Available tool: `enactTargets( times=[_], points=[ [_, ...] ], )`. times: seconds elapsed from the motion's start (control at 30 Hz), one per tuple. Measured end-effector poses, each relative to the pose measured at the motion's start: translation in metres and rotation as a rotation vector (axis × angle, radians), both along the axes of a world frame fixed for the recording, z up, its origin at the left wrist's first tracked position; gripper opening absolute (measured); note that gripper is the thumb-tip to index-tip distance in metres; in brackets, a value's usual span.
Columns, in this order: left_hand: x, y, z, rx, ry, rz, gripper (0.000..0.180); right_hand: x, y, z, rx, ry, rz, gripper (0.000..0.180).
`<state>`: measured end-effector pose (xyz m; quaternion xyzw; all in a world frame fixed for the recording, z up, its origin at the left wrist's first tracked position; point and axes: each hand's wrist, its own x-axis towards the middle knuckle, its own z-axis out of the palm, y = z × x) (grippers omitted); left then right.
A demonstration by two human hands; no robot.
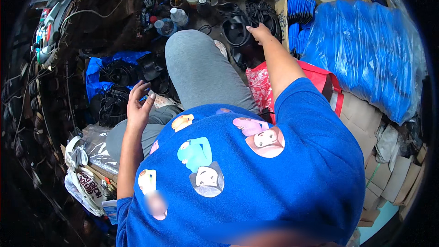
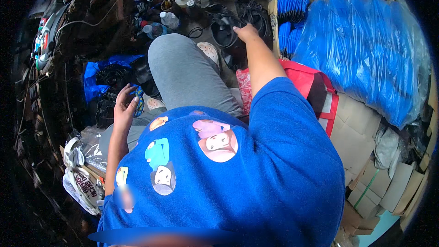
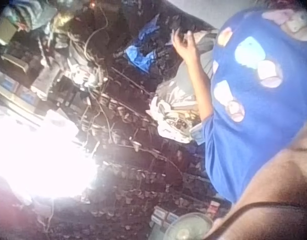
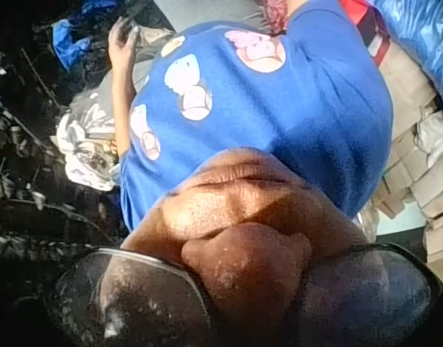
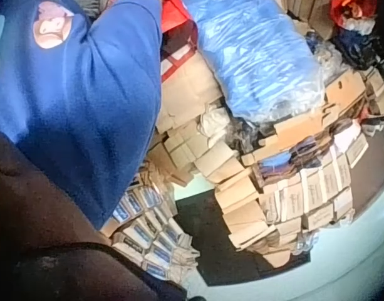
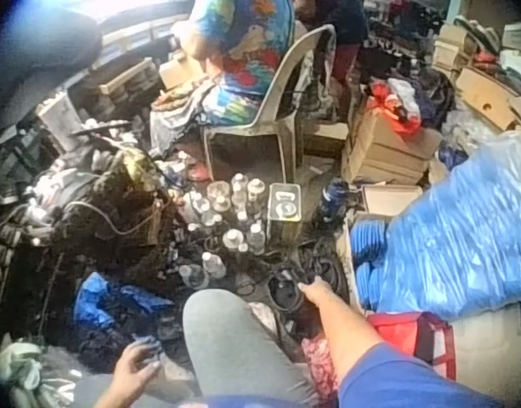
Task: The recorder is assembling shoe components, inspecting finished shoes, and organizing them in a manufacturing workshop.
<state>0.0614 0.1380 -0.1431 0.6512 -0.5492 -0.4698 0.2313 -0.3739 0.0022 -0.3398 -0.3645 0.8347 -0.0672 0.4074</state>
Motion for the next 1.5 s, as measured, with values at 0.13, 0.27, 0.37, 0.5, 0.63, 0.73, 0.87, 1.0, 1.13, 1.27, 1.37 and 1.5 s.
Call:
enactTargets(
  times=[0.13,0.27,0.37,0.5,0.63,0.73,0.87,1.0,1.13,1.27,1.37,1.5],
  points=[
    [-0.003,-0.01,-0.005,-0.049,-0.049,-0.069,0.038,0.0,0.021,0.023,-0.02,0.071,0.192,0.055],
    [0.018,-0.021,-0.026,0.051,-0.279,-0.274,0.038,-0.003,0.025,0.046,-0.112,-0.217,0.571,0.048],
    [0.046,-0.034,-0.031,0.067,-0.618,-0.499,0.035,-0.013,0.04,0.138,-0.439,-0.379,0.465,0.044],
    [0.084,-0.055,-0.046,0.321,-0.907,-0.646,0.046,-0.091,0.099,0.236,-0.771,-0.176,0.503,0.042],
    [0.091,-0.074,-0.08,0.542,-0.874,-0.668,0.053,-0.139,0.2,0.308,-0.19,-0.227,0.129,0.034],
    [0.065,-0.073,-0.07,0.502,-0.996,-0.752,0.054,-0.155,0.256,0.275,0.18,-0.279,0.003,0.029],
    [0.063,-0.08,-0.076,0.453,-0.991,-0.773,0.056,-0.163,0.307,0.212,0.474,-0.232,-0.018,0.051],
    [0.067,-0.084,-0.079,0.485,-1.025,-0.773,0.057,-0.131,0.307,0.246,0.567,-0.364,-0.223,0.073],
    [0.051,-0.086,-0.079,0.456,-1.054,-0.776,0.058,-0.121,0.323,0.253,0.607,-0.542,-0.055,0.083],
    [0.061,-0.095,-0.094,0.456,-0.966,-0.779,0.056,-0.137,0.345,0.259,0.333,-0.568,-0.089,0.074],
    [0.085,-0.106,-0.118,0.487,-0.913,-0.755,0.057,-0.13,0.345,0.282,0.131,-0.773,0.053,0.07],
    [0.062,-0.106,-0.107,0.416,-0.963,-0.819,0.059,-0.116,0.345,0.272,-0.009,-0.323,0.452,0.054]
  ],
)
